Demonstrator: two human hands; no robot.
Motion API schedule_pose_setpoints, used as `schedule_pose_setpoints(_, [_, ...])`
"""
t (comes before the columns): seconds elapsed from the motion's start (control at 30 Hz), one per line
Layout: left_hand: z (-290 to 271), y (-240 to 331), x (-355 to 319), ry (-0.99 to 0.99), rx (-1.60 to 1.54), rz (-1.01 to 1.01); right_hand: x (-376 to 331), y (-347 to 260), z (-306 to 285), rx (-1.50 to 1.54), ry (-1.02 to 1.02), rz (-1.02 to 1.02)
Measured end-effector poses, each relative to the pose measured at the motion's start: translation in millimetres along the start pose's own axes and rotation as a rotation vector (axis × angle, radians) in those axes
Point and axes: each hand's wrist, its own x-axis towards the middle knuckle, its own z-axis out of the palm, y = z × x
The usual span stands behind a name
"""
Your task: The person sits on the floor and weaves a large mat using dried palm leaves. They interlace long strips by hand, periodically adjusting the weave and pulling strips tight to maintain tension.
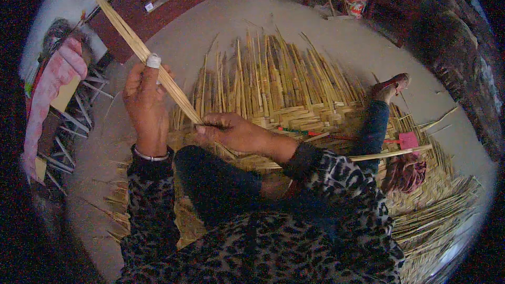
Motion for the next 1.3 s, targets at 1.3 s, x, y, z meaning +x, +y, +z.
schedule_pose_setpoints(1.3, [-151,-89,-14,0.163,0.439,-0.346,-6,30,-27,-0.937,0.175,0.061])
